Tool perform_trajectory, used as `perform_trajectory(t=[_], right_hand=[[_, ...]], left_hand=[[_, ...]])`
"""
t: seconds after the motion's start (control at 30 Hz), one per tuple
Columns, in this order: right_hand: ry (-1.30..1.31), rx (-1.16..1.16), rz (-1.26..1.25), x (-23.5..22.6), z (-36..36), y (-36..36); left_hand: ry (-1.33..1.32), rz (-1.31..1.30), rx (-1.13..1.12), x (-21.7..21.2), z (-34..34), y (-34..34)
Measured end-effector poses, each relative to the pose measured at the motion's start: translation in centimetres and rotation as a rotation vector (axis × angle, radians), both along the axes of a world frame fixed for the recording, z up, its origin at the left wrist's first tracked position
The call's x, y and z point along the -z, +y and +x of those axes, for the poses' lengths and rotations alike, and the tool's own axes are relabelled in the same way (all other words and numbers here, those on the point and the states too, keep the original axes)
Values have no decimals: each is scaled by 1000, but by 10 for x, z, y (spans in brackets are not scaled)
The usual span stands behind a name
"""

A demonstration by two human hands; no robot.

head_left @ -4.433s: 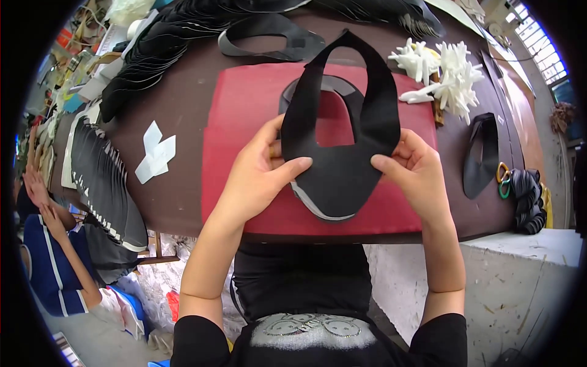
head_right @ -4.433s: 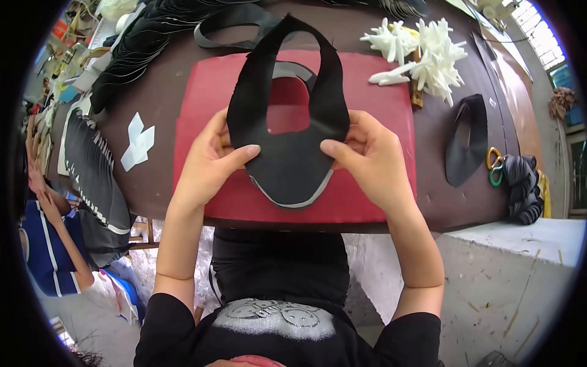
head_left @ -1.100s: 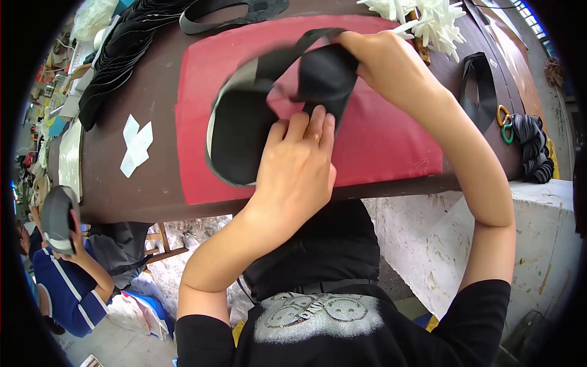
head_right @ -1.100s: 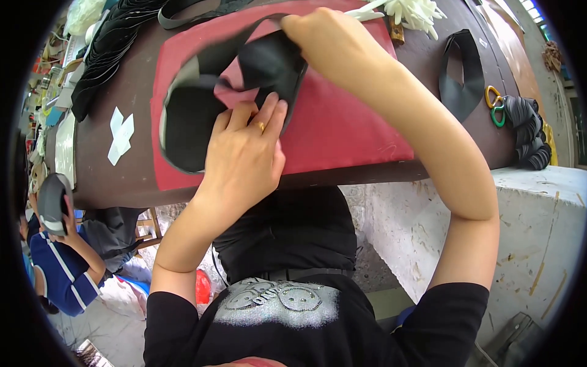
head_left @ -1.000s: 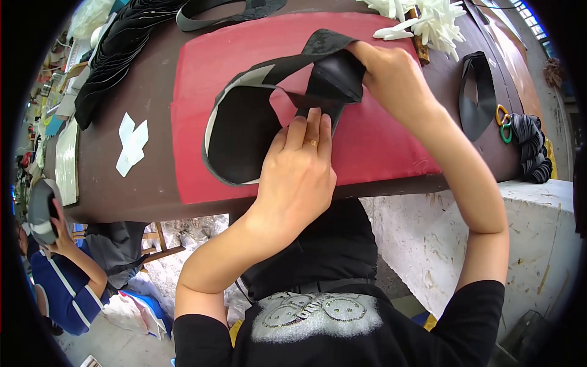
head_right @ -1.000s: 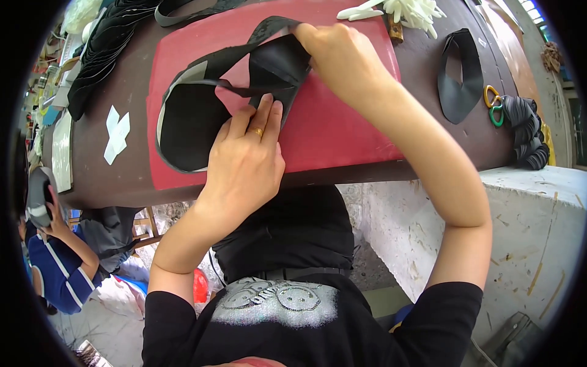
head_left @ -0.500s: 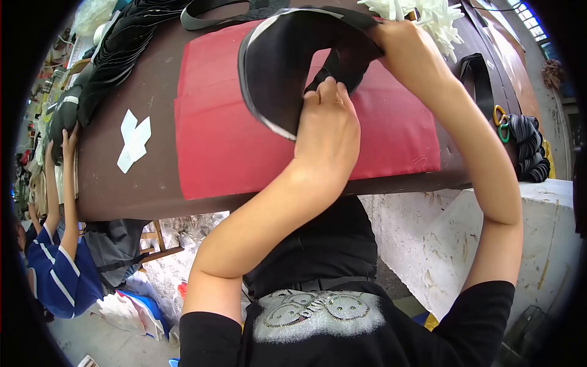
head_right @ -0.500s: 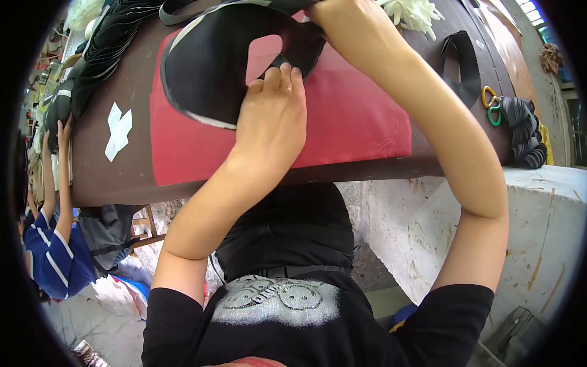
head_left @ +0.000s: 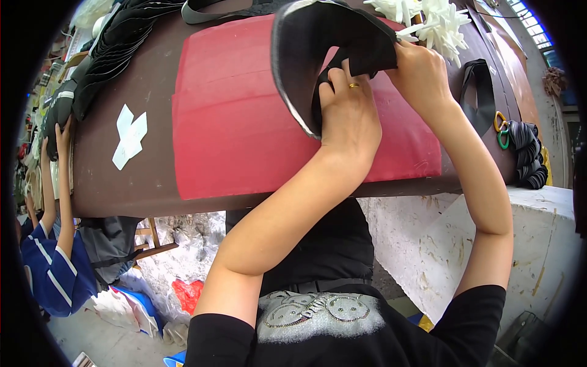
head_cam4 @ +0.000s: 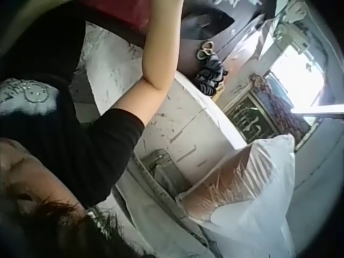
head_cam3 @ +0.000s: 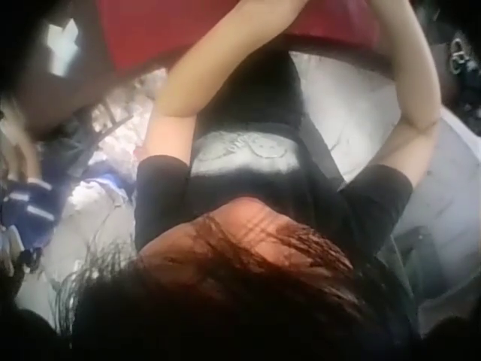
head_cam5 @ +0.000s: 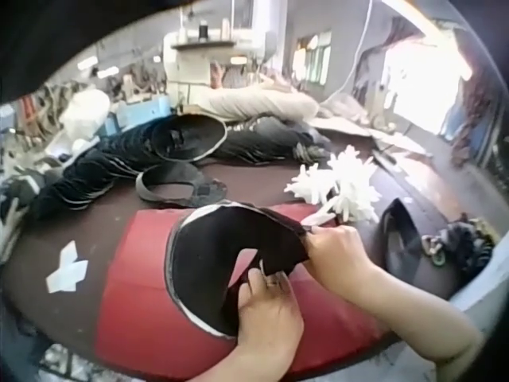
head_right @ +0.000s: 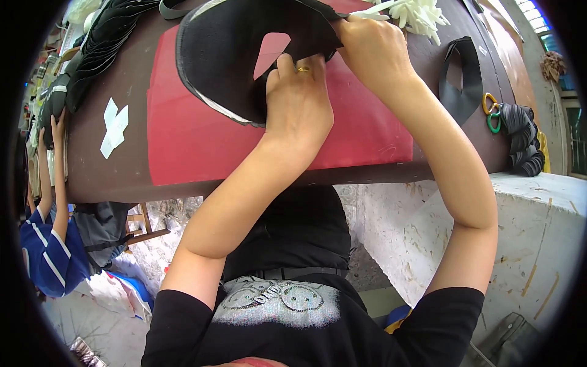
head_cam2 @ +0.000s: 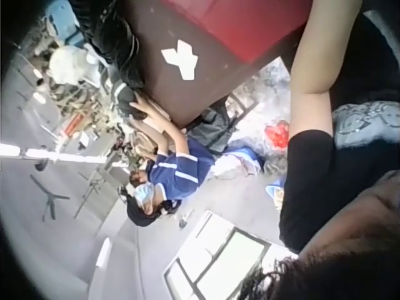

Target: Assembling shoe components by fitting liners and upper parts on a workbench.

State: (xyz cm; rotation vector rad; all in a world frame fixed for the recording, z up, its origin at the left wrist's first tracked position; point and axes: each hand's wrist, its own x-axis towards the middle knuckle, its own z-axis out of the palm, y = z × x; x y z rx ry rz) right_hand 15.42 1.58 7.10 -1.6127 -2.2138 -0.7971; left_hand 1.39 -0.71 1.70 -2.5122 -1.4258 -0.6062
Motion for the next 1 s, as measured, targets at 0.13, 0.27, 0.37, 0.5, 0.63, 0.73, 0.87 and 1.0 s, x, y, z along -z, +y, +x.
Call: perform_trajectory(t=[0.13,0.27,0.37,0.5,0.63,0.73,0.87,1.0], right_hand=[[34,-23,-11,-6,7,3],[73,11,-64,-7,1,2],[99,51,-111,-9,-3,2],[99,84,-139,-12,-2,1],[113,31,-142,-16,-3,-2],[98,15,-135,-17,-1,-6],[47,15,-112,-14,-1,-10],[44,109,-72,-5,-5,-11]], left_hand=[[-10,150,87,3,3,12],[-176,192,158,11,0,15],[-341,185,199,10,-4,15],[-211,25,201,-12,-8,9],[-286,127,225,-4,-9,8],[-289,139,231,-6,-10,7],[-216,69,218,-10,-11,5],[-172,180,178,-1,-5,9]])
